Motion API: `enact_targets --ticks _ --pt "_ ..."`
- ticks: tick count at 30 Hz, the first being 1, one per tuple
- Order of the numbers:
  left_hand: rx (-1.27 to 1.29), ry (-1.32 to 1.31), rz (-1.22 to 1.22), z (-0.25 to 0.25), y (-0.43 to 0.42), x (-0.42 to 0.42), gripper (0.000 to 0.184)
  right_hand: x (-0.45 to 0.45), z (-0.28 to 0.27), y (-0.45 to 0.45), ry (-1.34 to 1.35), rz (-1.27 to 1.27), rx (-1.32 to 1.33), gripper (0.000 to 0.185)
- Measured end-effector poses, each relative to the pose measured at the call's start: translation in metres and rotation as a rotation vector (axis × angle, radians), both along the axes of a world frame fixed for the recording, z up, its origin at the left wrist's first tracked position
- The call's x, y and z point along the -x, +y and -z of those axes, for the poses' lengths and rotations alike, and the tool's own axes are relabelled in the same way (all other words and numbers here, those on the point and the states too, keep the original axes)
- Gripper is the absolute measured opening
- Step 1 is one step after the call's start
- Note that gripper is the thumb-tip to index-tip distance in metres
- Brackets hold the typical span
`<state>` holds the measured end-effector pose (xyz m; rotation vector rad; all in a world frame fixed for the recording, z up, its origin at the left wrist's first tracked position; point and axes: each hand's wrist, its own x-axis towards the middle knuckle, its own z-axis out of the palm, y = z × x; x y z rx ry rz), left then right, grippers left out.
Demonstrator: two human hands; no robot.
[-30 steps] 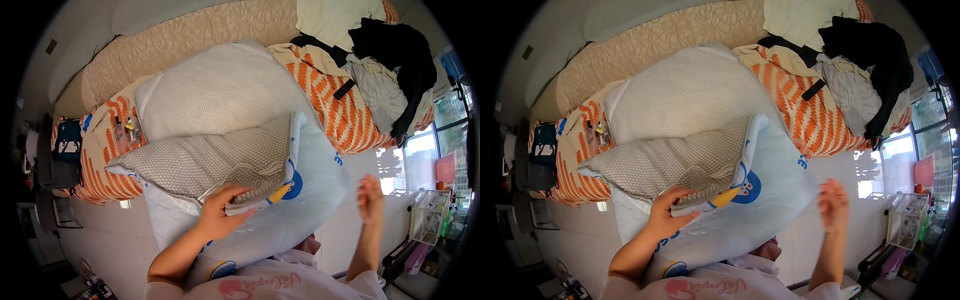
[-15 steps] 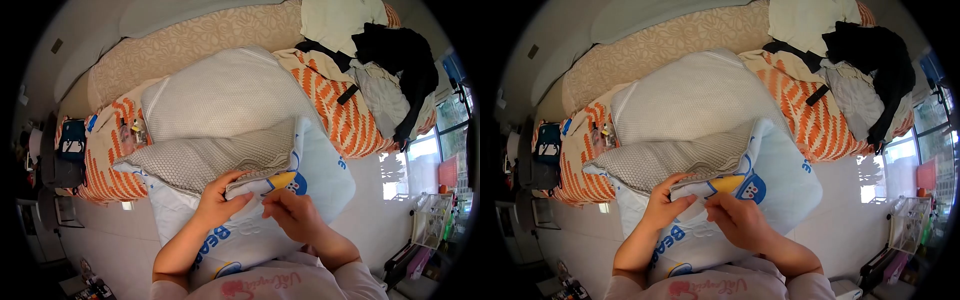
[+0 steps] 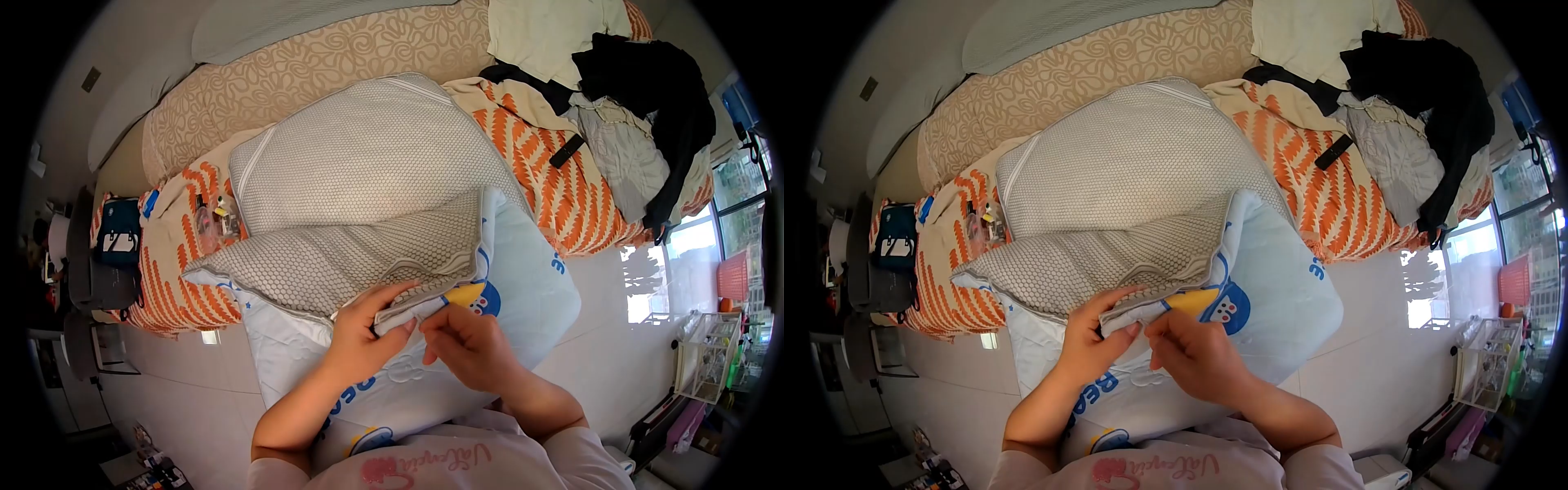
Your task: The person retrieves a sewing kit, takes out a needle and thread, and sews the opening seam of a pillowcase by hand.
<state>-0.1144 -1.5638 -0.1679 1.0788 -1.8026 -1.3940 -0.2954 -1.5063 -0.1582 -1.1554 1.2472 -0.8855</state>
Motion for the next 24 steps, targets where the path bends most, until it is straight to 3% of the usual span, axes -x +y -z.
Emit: enact_targets --ticks 3,8,12,18,21,24 --pt "0.136 0.078 -0.304 0.013 0.031 0.006 0.031 -0.001 -0.001 0.007 0.046 -0.008 -0.008 0.007" --pt "0.594 -0.182 -0.026 0.016 0.04 -0.006 0.029 -0.003 0.004 0.023 -0.042 -0.006 -0.073 0.008" --pt "0.727 -0.162 0.016 0.026 0.046 -0.006 0.028 -0.013 0.016 0.033 -0.055 0.068 0.094 0.014" --pt "0.808 -0.185 0.058 0.021 0.047 -0.007 0.026 -0.019 0.028 0.04 0.198 0.121 0.249 0.025" --pt "0.872 -0.183 0.056 0.023 0.047 -0.01 0.024 -0.02 0.031 0.04 -0.036 0.154 0.186 0.023" --pt "0.916 -0.158 0.04 0.025 0.046 -0.009 0.022 0.001 0.036 0.043 0.064 -0.009 0.151 0.02"
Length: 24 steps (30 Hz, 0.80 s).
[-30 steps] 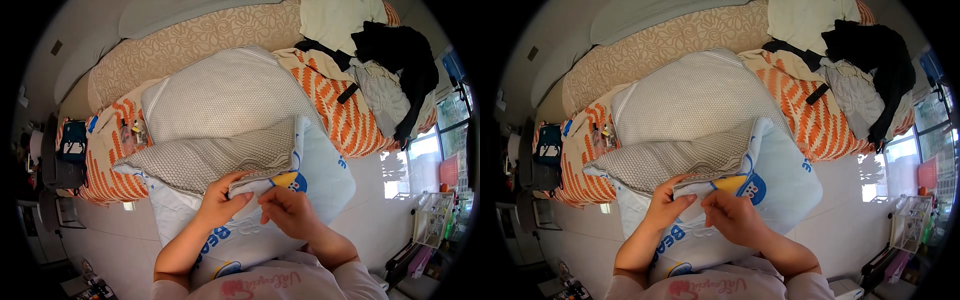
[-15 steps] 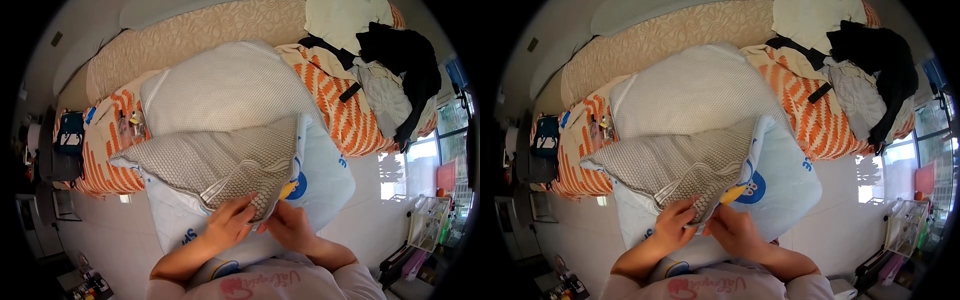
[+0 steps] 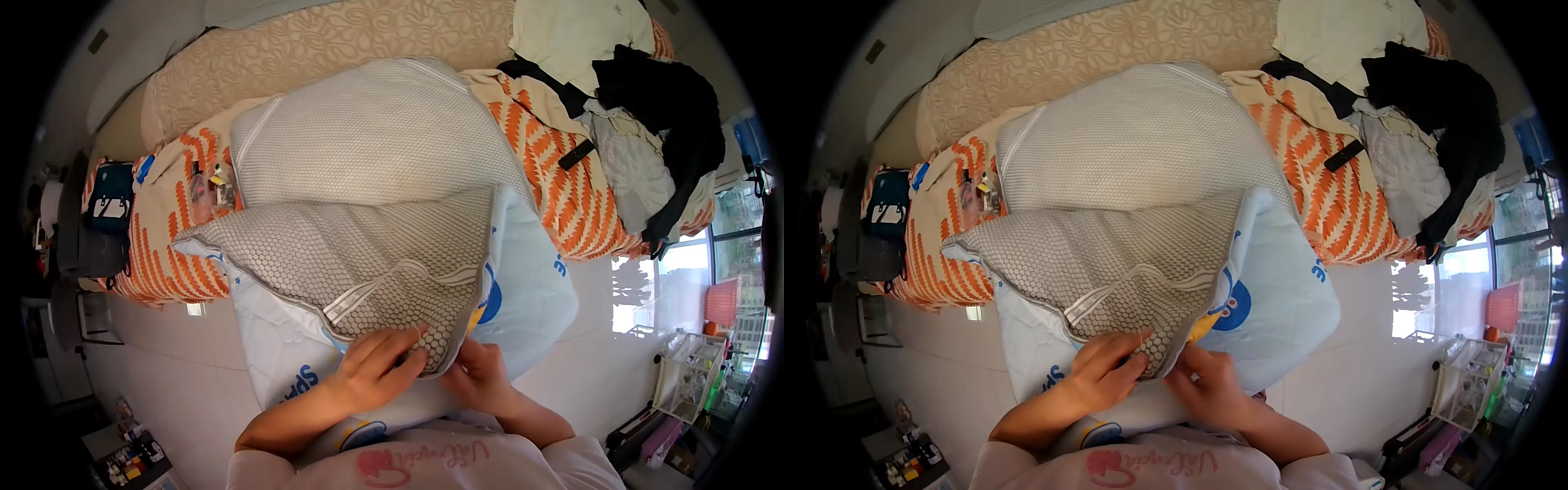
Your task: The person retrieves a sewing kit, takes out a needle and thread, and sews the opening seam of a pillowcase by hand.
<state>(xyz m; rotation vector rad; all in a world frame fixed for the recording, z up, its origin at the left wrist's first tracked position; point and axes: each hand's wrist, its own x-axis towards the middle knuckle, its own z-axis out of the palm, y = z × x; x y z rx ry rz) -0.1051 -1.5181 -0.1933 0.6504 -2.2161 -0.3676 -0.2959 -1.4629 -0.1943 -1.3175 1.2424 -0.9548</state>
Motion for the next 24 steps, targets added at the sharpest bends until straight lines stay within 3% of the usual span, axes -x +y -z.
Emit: enact_targets --ticks 6,9,13,18,24 --pt "-0.003 0.008 0.02 -0.002 0.002 0.003 0.021 -0.008 0.002 -0.004 0.186 0.052 0.225 0.017" --pt "0.029 -0.017 0.031 -0.001 0.001 -0.002 0.02 0.017 -0.037 -0.019 0.524 -0.203 0.304 0.015" --pt "0.103 -0.014 0.014 0.005 0.004 0.001 0.018 0.039 -0.066 -0.045 0.596 -0.051 0.533 0.014" --pt "0.12 0.027 0.042 0.005 0.006 0.006 0.022 0.036 -0.037 -0.08 0.308 -0.483 0.343 0.011" --pt "0.104 0.017 0.032 0.002 0.007 0.005 0.023 0.03 -0.04 -0.089 0.113 -0.609 0.149 0.006"
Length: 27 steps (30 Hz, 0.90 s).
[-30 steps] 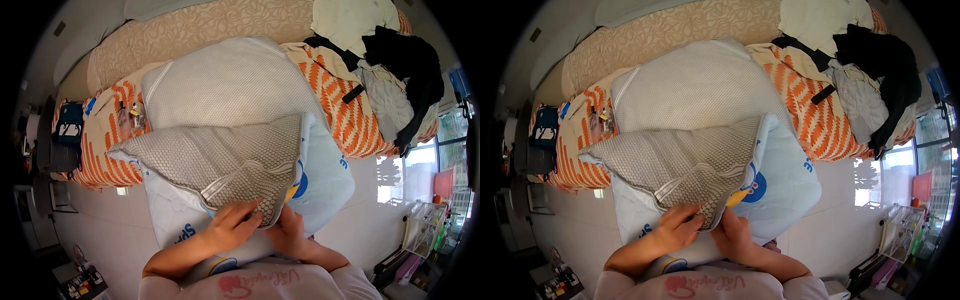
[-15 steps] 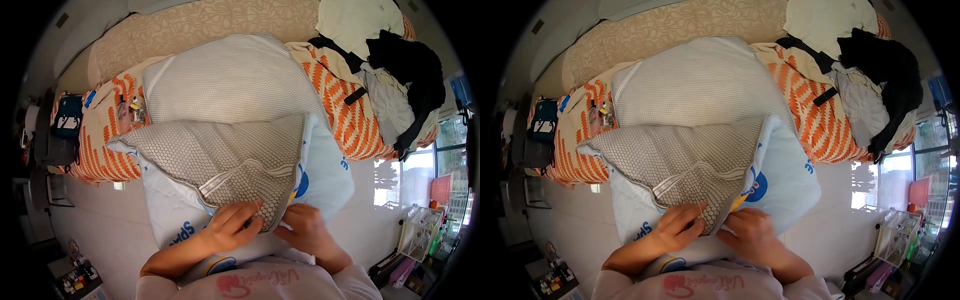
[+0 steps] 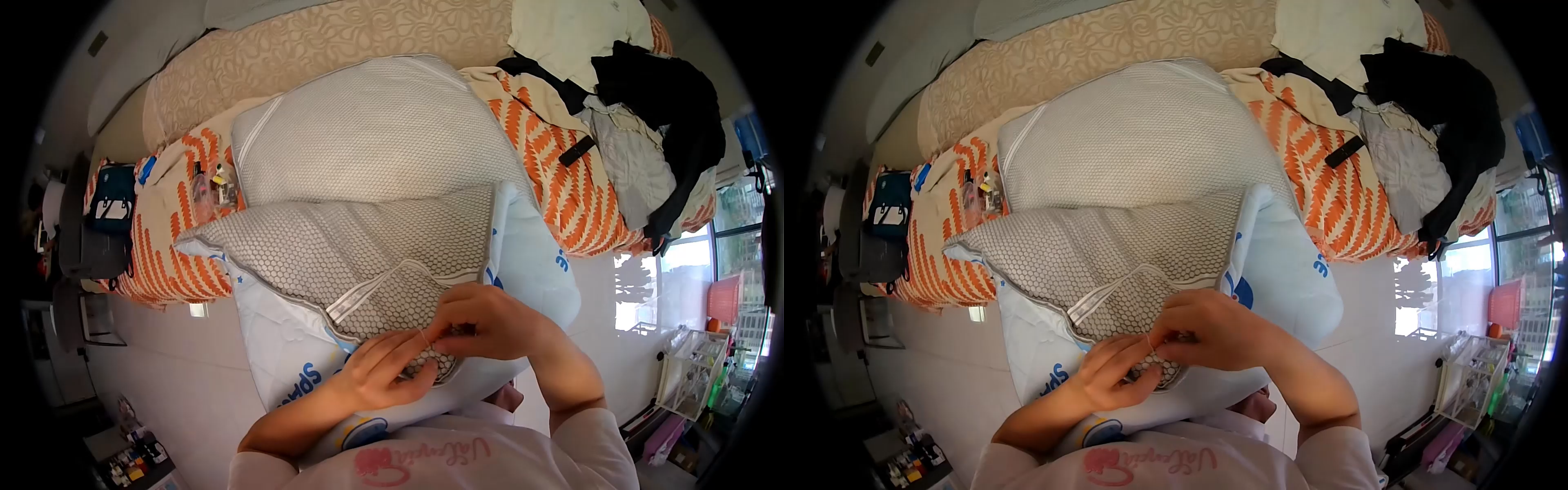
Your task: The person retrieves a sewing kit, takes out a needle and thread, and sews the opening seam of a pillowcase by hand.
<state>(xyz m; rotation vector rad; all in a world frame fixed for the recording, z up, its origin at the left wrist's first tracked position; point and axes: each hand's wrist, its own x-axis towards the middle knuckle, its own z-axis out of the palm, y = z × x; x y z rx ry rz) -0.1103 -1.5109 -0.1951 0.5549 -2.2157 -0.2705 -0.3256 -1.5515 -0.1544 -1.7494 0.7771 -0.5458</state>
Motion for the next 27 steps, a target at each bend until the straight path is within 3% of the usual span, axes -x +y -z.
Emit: enact_targets --ticks 3,8,11,15,19,22,27 --pt "-0.001 -0.008 0.017 0.001 -0.001 0.0 0.023 -0.001 0.007 0.002 -0.071 0.033 -0.08 0.005" --pt "-0.234 -0.037 0.116 0.005 0.004 -0.011 0.024 0.0 0.016 0.005 -0.293 0.445 -0.499 0.006" --pt "-0.96 0.21 0.191 0.006 0.013 -0.018 0.037 0.002 0.022 0.01 -0.407 0.542 -0.729 0.007" --pt "-1.749 0.381 -0.059 0.007 0.001 -0.005 0.04 -0.002 0.037 0.023 -0.445 0.595 -0.839 0.007" --pt "-1.931 0.456 -0.065 0.002 -0.022 0.01 0.036 -0.004 0.039 0.03 -0.467 0.615 -0.84 0.007" --pt "-1.839 0.679 -0.032 0.008 -0.022 0.018 0.036 -0.003 0.038 0.032 -0.408 0.54 -0.779 0.005" --pt "-1.693 0.828 -0.046 0.012 -0.019 0.017 0.038 -0.009 0.043 0.034 -0.416 0.459 -0.708 0.008"
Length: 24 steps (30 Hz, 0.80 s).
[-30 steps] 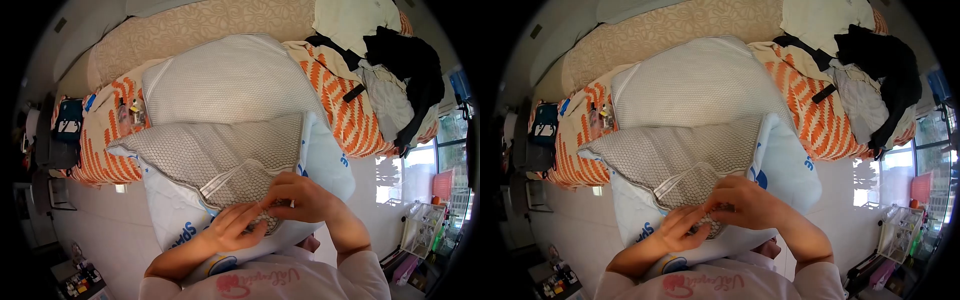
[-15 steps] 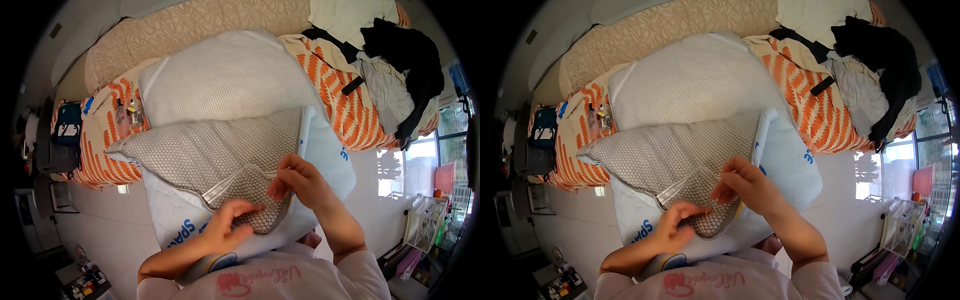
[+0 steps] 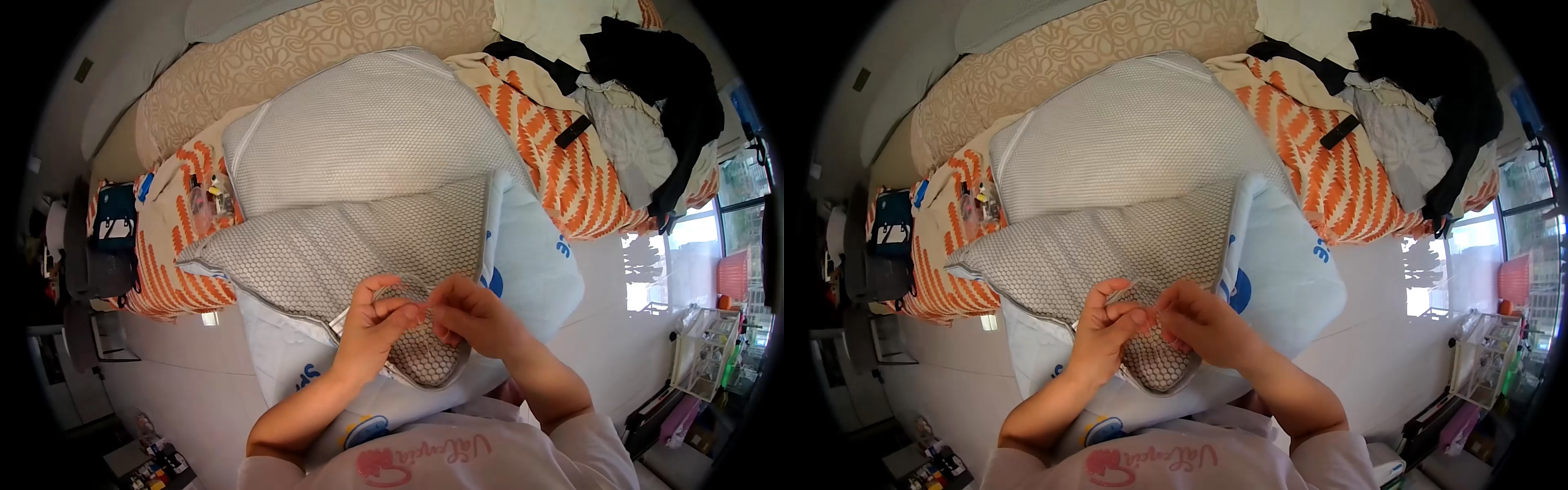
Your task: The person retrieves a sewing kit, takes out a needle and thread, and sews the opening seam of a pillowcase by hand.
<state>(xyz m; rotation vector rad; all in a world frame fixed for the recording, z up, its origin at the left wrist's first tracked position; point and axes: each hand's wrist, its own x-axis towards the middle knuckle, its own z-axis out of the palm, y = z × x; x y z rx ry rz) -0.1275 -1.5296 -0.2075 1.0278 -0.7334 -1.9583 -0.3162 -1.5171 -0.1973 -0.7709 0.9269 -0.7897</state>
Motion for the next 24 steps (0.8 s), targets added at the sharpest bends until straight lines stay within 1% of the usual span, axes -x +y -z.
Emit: enact_targets --ticks 4,10,13,16,19,22,24 --pt "0.092 0.014 -0.014 0.001 0.001 -0.005 0.036 -0.003 -0.006 -0.002 0.076 -0.02 0.02 0.011" --pt "0.148 -0.104 0.005 -0.001 0.005 -0.004 0.032 -0.007 -0.012 -0.002 0.138 0.02 0.035 0.014" --pt "0.195 -0.152 0.023 -0.002 0.007 -0.003 0.028 -0.012 -0.009 0.0 0.114 0.196 0.105 0.015" --pt "0.195 -0.14 0.034 -0.003 0.006 -0.004 0.026 -0.009 -0.006 -0.001 0.281 0.126 0.15 0.016" --pt "0.301 -0.207 0.094 -0.002 0.005 -0.008 0.026 -0.009 -0.015 -0.004 0.296 0.09 0.152 0.016" --pt "0.403 -0.443 0.248 -0.01 0.004 -0.009 0.026 -0.008 -0.005 -0.006 0.362 0.061 0.293 0.015" --pt "0.26 -0.269 0.186 -0.015 0.002 -0.004 0.02 -0.008 -0.004 -0.006 0.358 0.068 0.225 0.014"
